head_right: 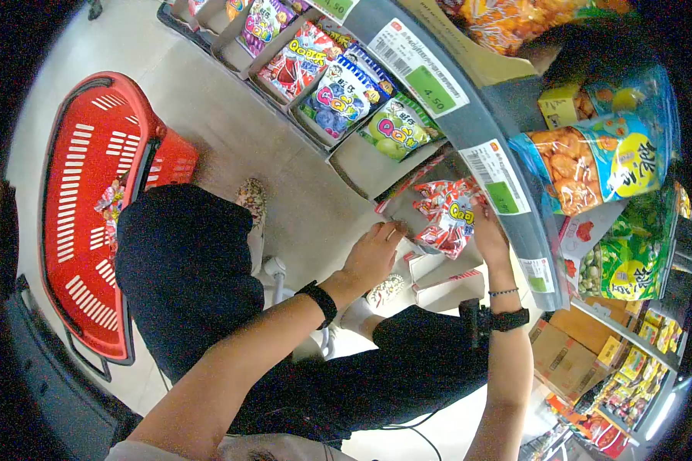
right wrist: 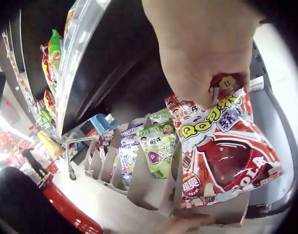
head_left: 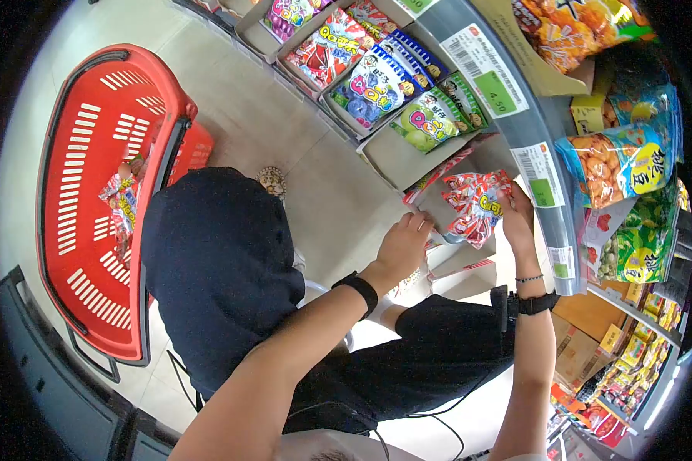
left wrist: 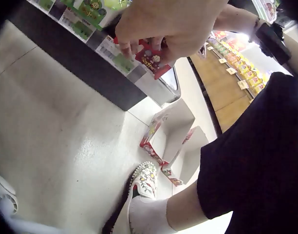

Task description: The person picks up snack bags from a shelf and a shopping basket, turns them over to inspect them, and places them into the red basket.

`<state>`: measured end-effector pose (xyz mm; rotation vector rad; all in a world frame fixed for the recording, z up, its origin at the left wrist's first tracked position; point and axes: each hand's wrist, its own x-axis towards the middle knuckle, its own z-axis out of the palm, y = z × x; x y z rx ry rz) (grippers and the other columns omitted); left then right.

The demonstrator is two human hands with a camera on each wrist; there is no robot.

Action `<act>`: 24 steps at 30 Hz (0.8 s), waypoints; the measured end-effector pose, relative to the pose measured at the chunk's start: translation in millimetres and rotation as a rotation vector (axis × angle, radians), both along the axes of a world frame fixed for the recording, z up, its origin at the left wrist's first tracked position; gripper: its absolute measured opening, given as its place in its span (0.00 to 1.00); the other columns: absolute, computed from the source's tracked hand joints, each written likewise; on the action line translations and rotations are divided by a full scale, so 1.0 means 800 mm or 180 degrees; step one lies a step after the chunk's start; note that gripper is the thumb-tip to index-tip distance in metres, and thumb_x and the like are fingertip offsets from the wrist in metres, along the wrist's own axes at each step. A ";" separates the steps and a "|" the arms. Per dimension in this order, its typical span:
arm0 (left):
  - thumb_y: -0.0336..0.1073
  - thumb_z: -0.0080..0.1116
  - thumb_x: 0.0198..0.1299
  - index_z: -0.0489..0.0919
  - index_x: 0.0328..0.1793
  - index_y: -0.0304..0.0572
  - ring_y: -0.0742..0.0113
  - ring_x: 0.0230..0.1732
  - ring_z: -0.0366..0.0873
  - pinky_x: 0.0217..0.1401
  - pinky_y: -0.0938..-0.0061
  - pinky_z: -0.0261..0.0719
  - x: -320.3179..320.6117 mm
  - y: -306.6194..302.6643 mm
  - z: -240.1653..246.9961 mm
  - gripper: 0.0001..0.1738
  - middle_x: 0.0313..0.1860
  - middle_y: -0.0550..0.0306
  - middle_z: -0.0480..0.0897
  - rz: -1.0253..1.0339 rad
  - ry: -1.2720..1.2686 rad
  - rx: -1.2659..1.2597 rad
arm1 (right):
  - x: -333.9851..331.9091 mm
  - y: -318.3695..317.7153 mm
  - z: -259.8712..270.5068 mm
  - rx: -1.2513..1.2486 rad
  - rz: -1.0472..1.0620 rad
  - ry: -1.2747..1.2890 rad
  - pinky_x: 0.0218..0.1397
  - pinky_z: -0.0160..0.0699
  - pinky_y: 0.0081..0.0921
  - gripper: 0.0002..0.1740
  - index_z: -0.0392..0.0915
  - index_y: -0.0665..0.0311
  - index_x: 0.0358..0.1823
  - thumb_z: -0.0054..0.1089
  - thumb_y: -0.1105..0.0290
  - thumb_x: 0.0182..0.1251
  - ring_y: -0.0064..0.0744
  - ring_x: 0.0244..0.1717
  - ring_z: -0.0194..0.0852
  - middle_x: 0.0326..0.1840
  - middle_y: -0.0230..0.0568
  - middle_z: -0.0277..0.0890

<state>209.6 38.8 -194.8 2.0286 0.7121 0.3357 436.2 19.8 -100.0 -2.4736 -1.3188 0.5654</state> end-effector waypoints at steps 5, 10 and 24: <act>0.29 0.53 0.50 0.71 0.53 0.32 0.54 0.56 0.68 0.58 0.67 0.71 -0.007 0.002 -0.005 0.21 0.54 0.46 0.70 0.0134 -0.0084 0.0221 | 0.012 0.036 -0.046 0.0187 -0.0230 -0.1231 0.47 0.72 0.35 0.17 0.73 0.66 0.50 0.52 0.62 0.65 0.46 0.41 0.76 0.40 0.53 0.77; 0.29 0.50 0.51 0.71 0.55 0.31 0.52 0.59 0.66 0.61 0.67 0.69 -0.008 0.005 -0.002 0.23 0.56 0.47 0.70 0.0247 -0.0003 0.0341 | -0.011 0.060 -0.051 0.0219 0.0319 -0.2030 0.61 0.61 0.39 0.25 0.68 0.66 0.55 0.58 0.61 0.60 0.50 0.57 0.65 0.53 0.54 0.70; 0.25 0.49 0.49 0.70 0.57 0.32 0.48 0.62 0.63 0.63 0.63 0.66 -0.006 0.009 -0.005 0.25 0.60 0.45 0.68 0.0566 -0.0212 0.0251 | -0.099 0.033 -0.057 0.0558 0.0868 -0.1229 0.53 0.68 0.42 0.19 0.68 0.65 0.52 0.56 0.69 0.60 0.50 0.49 0.69 0.52 0.47 0.68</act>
